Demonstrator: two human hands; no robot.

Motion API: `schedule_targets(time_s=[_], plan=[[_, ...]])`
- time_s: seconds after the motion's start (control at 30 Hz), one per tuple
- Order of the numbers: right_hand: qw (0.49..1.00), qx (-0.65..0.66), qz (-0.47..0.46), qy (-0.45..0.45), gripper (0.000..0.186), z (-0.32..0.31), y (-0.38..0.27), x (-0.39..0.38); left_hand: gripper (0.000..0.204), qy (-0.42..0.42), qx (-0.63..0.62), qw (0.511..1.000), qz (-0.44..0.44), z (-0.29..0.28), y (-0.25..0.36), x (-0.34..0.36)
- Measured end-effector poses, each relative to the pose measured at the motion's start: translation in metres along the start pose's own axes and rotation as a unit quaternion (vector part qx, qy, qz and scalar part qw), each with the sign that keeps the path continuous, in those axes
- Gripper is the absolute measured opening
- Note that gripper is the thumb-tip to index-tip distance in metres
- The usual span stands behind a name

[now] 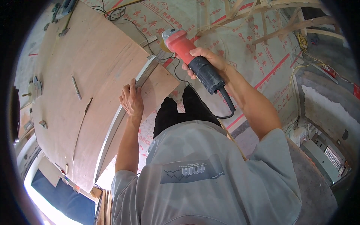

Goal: The recorder measures, marks, cuts a metal track with an angle grinder, and then fixes it to the ceiling using a nail gun.

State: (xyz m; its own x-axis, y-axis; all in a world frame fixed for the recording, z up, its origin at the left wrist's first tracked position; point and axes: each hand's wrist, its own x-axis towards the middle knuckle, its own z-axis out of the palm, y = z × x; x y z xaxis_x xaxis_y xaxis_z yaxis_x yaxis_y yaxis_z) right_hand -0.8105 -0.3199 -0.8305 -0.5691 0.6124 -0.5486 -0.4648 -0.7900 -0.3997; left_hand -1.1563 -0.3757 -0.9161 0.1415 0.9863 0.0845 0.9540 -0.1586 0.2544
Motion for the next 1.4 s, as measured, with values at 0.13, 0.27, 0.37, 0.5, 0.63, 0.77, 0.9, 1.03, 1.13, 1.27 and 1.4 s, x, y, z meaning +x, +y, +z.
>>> schedule_targets(time_s=[0.13, 0.27, 0.37, 0.5, 0.63, 0.77, 0.9, 1.03, 1.13, 1.27, 1.4], plan=[[1.000, 0.009, 0.013, 0.016, 0.065, -0.003, 0.003, -0.001, 0.054, -0.005, 0.006, 1.000, -0.004, 0.000, 0.001, 0.001], [0.999, 0.003, 0.014, 0.031, 0.065, -0.008, -0.003, -0.005, 0.054, -0.006, 0.007, 1.000, -0.007, 0.001, -0.001, -0.001], [0.999, 0.001, 0.004, 0.043, 0.065, -0.012, -0.005, -0.009, 0.053, -0.005, 0.005, 1.000, -0.006, 0.001, -0.001, -0.001], [0.999, 0.016, 0.010, 0.027, 0.066, -0.008, -0.005, -0.009, 0.053, 0.005, 0.003, 1.000, -0.003, 0.002, 0.001, -0.001], [1.000, -0.005, 0.020, 0.005, 0.060, -0.007, 0.000, -0.007, 0.054, -0.007, 0.006, 1.000, -0.008, 0.001, 0.002, 0.000], [0.999, 0.005, 0.026, 0.026, 0.059, -0.007, -0.003, -0.011, 0.054, -0.007, 0.005, 1.000, -0.011, 0.001, 0.001, -0.001], [0.999, 0.014, 0.019, 0.046, 0.058, -0.027, -0.009, -0.016, 0.054, -0.007, 0.006, 1.000, -0.009, 0.002, -0.001, -0.002], [0.998, -0.018, -0.003, 0.062, 0.057, -0.043, -0.022, -0.027, 0.053, 0.002, 0.008, 1.000, -0.006, 0.003, 0.001, -0.004], [0.995, -0.012, -0.032, 0.090, 0.058, -0.055, -0.026, -0.030, 0.052, 0.004, 0.007, 1.000, -0.009, 0.004, 0.002, -0.005], [0.996, -0.006, -0.039, 0.077, 0.059, -0.052, -0.025, -0.033, 0.051, 0.010, 0.008, 1.000, -0.002, 0.001, 0.003, -0.002], [0.998, -0.021, -0.013, 0.055, 0.067, -0.031, -0.019, -0.025, 0.051, 0.004, 0.003, 1.000, -0.003, -0.001, 0.001, 0.000]])
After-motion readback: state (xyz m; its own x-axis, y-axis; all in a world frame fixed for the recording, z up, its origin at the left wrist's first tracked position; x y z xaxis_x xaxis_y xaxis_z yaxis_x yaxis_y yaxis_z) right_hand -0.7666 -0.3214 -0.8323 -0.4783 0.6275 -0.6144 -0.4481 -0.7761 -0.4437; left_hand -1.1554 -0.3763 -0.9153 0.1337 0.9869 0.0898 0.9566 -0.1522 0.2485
